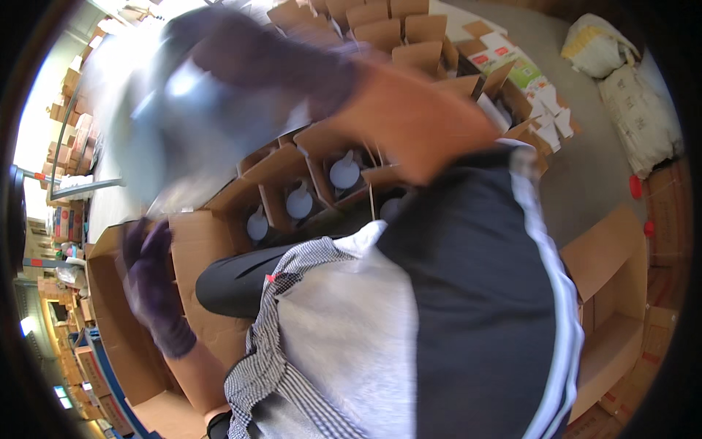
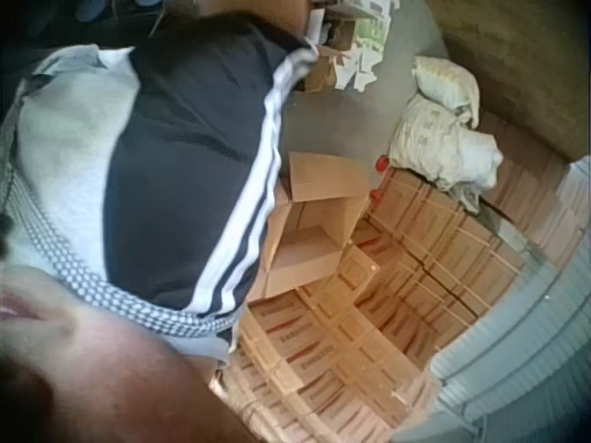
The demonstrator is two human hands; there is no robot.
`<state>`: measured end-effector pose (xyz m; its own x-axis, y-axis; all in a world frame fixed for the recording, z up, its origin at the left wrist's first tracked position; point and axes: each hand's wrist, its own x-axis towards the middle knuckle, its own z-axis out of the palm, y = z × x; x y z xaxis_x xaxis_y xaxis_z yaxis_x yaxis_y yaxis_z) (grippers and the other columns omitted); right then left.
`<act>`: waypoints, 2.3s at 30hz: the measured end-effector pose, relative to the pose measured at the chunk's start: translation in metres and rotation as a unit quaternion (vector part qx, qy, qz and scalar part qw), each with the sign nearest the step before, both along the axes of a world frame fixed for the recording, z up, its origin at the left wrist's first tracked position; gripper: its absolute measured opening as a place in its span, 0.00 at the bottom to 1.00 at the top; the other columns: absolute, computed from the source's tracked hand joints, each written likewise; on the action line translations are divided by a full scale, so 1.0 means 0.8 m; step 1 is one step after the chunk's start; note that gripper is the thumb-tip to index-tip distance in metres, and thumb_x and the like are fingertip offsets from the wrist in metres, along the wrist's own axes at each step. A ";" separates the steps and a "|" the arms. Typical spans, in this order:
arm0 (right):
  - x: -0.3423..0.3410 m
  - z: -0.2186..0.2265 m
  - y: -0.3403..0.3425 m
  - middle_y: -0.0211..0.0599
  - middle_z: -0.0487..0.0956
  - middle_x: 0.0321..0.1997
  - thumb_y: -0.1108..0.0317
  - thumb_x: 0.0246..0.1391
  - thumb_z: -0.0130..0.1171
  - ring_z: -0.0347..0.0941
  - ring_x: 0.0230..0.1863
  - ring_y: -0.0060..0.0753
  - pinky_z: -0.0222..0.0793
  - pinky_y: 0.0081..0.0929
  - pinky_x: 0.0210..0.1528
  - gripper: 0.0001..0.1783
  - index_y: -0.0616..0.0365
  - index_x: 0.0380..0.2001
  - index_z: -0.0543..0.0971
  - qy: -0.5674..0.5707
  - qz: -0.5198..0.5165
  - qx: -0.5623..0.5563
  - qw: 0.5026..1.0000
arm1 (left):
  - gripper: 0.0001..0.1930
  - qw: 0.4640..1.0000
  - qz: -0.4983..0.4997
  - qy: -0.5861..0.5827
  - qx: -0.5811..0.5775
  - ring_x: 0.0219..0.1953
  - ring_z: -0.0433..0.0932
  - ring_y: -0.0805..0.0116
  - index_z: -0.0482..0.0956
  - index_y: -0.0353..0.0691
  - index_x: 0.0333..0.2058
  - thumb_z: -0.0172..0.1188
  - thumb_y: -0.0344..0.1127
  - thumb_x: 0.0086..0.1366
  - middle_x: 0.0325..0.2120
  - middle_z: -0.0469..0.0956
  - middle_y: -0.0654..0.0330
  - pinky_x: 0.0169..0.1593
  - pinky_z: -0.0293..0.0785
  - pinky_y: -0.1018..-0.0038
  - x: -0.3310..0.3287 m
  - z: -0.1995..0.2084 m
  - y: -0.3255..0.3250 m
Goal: The person assembles thermos flasks by inserting glass liners into the housings, attaching the lids, and placing the finished flasks into protective bags before packing them into cardboard boxes.
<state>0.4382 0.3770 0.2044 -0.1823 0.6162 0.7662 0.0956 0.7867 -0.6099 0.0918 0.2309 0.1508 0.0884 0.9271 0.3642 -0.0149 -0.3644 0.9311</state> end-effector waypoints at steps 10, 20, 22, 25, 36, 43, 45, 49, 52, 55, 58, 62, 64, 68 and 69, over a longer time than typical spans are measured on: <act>0.606 0.004 -0.228 0.45 0.80 0.58 0.60 0.72 0.50 0.79 0.55 0.39 0.77 0.36 0.58 0.25 0.60 0.66 0.72 -0.190 -0.316 -0.347 0.862 | 0.35 0.605 -0.045 0.719 -0.340 0.53 0.82 0.48 0.89 0.44 0.46 0.53 0.71 0.65 0.46 0.85 0.46 0.61 0.73 0.59 -0.020 -0.181 0.113; 0.581 -0.255 -0.220 0.34 0.83 0.52 0.72 0.62 0.54 0.76 0.52 0.30 0.72 0.28 0.59 0.21 0.59 0.57 0.80 0.076 -0.333 -0.458 0.820 | 0.33 0.652 0.029 0.694 -0.303 0.46 0.84 0.49 0.89 0.42 0.39 0.54 0.69 0.67 0.39 0.86 0.47 0.55 0.76 0.56 -0.035 -0.161 0.049; 0.596 -0.288 -0.206 0.34 0.83 0.53 0.73 0.60 0.55 0.77 0.52 0.31 0.72 0.29 0.59 0.21 0.59 0.57 0.80 -0.008 -0.341 -0.475 0.812 | 0.33 0.652 0.033 0.696 -0.300 0.47 0.84 0.49 0.89 0.43 0.40 0.53 0.69 0.67 0.39 0.86 0.48 0.55 0.75 0.56 -0.030 -0.159 0.047; 0.610 -0.328 -0.191 0.33 0.84 0.49 0.69 0.60 0.60 0.78 0.48 0.31 0.74 0.30 0.56 0.21 0.60 0.57 0.80 0.001 -0.306 -0.480 0.822 | 0.32 0.661 0.039 0.692 -0.288 0.46 0.84 0.48 0.89 0.42 0.40 0.54 0.67 0.67 0.38 0.86 0.48 0.54 0.76 0.56 -0.020 -0.157 0.041; 0.623 -0.398 -0.239 0.56 0.80 0.57 0.59 0.63 0.55 0.77 0.60 0.54 0.73 0.46 0.61 0.20 0.55 0.54 0.81 -0.552 -0.410 -0.453 0.567 | 0.30 0.669 0.041 0.677 -0.304 0.45 0.84 0.49 0.89 0.43 0.39 0.56 0.66 0.67 0.38 0.87 0.48 0.53 0.76 0.56 -0.007 -0.168 0.044; 0.616 -0.417 -0.185 0.53 0.84 0.51 0.53 0.62 0.59 0.79 0.52 0.61 0.75 0.47 0.54 0.21 0.53 0.51 0.83 -0.573 -0.368 -0.394 0.617 | 0.29 0.696 0.059 0.660 -0.275 0.44 0.83 0.47 0.89 0.43 0.38 0.55 0.65 0.68 0.37 0.86 0.47 0.53 0.76 0.56 -0.022 -0.169 0.036; 0.585 -0.367 -0.151 0.43 0.88 0.38 0.53 0.56 0.66 0.85 0.39 0.38 0.78 0.36 0.43 0.20 0.58 0.43 0.87 -0.414 -0.349 -0.417 0.730 | 0.27 0.709 0.073 0.652 -0.259 0.45 0.83 0.47 0.89 0.43 0.38 0.55 0.63 0.69 0.38 0.86 0.48 0.54 0.76 0.56 -0.031 -0.166 0.014; 0.391 -0.169 -0.076 0.37 0.84 0.26 0.60 0.57 0.66 0.80 0.25 0.26 0.75 0.27 0.31 0.16 0.63 0.37 0.87 -0.444 -0.122 -0.535 0.708 | 0.22 0.781 0.087 0.603 -0.136 0.45 0.83 0.52 0.89 0.44 0.38 0.58 0.56 0.68 0.38 0.87 0.53 0.54 0.75 0.57 -0.044 -0.181 -0.040; 0.195 -0.080 -0.051 0.34 0.85 0.38 0.73 0.62 0.63 0.79 0.39 0.22 0.73 0.22 0.43 0.09 0.64 0.43 0.85 -0.385 -0.009 -0.423 0.820 | 0.18 0.863 0.104 0.494 0.020 0.49 0.80 0.51 0.86 0.38 0.43 0.67 0.45 0.61 0.41 0.85 0.50 0.60 0.72 0.56 -0.030 -0.160 -0.098; -0.009 -0.105 -0.018 0.37 0.83 0.47 0.79 0.62 0.58 0.78 0.48 0.25 0.73 0.24 0.49 0.11 0.67 0.46 0.82 -0.396 0.153 -0.289 0.858 | 0.13 0.897 0.249 0.364 0.006 0.45 0.82 0.52 0.86 0.39 0.39 0.68 0.40 0.61 0.39 0.86 0.51 0.58 0.75 0.58 -0.095 -0.149 -0.222; -0.217 -0.140 -0.054 0.47 0.83 0.45 0.74 0.51 0.60 0.78 0.49 0.49 0.72 0.38 0.56 0.15 0.64 0.44 0.83 -0.483 0.311 -0.042 0.818 | 0.05 0.738 0.556 0.382 0.012 0.39 0.84 0.54 0.87 0.42 0.35 0.67 0.34 0.62 0.34 0.86 0.54 0.55 0.78 0.61 -0.161 -0.172 -0.394; -0.371 -0.132 -0.128 0.49 0.83 0.43 0.70 0.45 0.63 0.76 0.48 0.56 0.72 0.43 0.55 0.15 0.63 0.39 0.83 -0.587 0.440 0.016 0.679 | 0.16 0.400 0.832 0.306 -0.233 0.52 0.81 0.49 0.84 0.37 0.48 0.65 0.37 0.65 0.47 0.84 0.47 0.59 0.75 0.61 -0.223 -0.310 -0.661; -0.431 -0.135 -0.141 0.49 0.83 0.43 0.70 0.45 0.63 0.77 0.47 0.55 0.73 0.42 0.53 0.15 0.62 0.39 0.83 -0.607 0.443 0.045 0.658 | 0.40 0.214 0.810 0.206 -0.506 0.67 0.67 0.44 0.70 0.43 0.67 0.67 0.56 0.60 0.66 0.68 0.45 0.70 0.64 0.59 -0.269 -0.382 -0.778; -0.519 -0.169 -0.186 0.47 0.83 0.41 0.70 0.43 0.64 0.78 0.46 0.51 0.75 0.40 0.51 0.16 0.61 0.39 0.84 -0.638 0.421 0.072 0.642 | 0.47 0.138 0.758 0.142 -0.622 0.75 0.55 0.46 0.62 0.50 0.72 0.67 0.62 0.58 0.73 0.59 0.49 0.75 0.57 0.52 -0.379 -0.417 -0.922; -0.515 -0.149 -0.178 0.46 0.83 0.40 0.71 0.43 0.64 0.78 0.46 0.51 0.75 0.40 0.52 0.16 0.61 0.39 0.84 -0.663 0.412 0.074 0.620 | 0.47 0.141 0.760 0.140 -0.619 0.75 0.56 0.46 0.61 0.50 0.72 0.68 0.62 0.58 0.72 0.60 0.49 0.74 0.57 0.52 -0.388 -0.436 -0.921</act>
<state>0.0259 0.2343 0.0850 -0.9189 -0.1649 -0.3584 -0.0357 0.9395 -0.3407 -0.2188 -0.5058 -0.1978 -0.7045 -0.7095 0.0192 -0.6953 0.6953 0.1820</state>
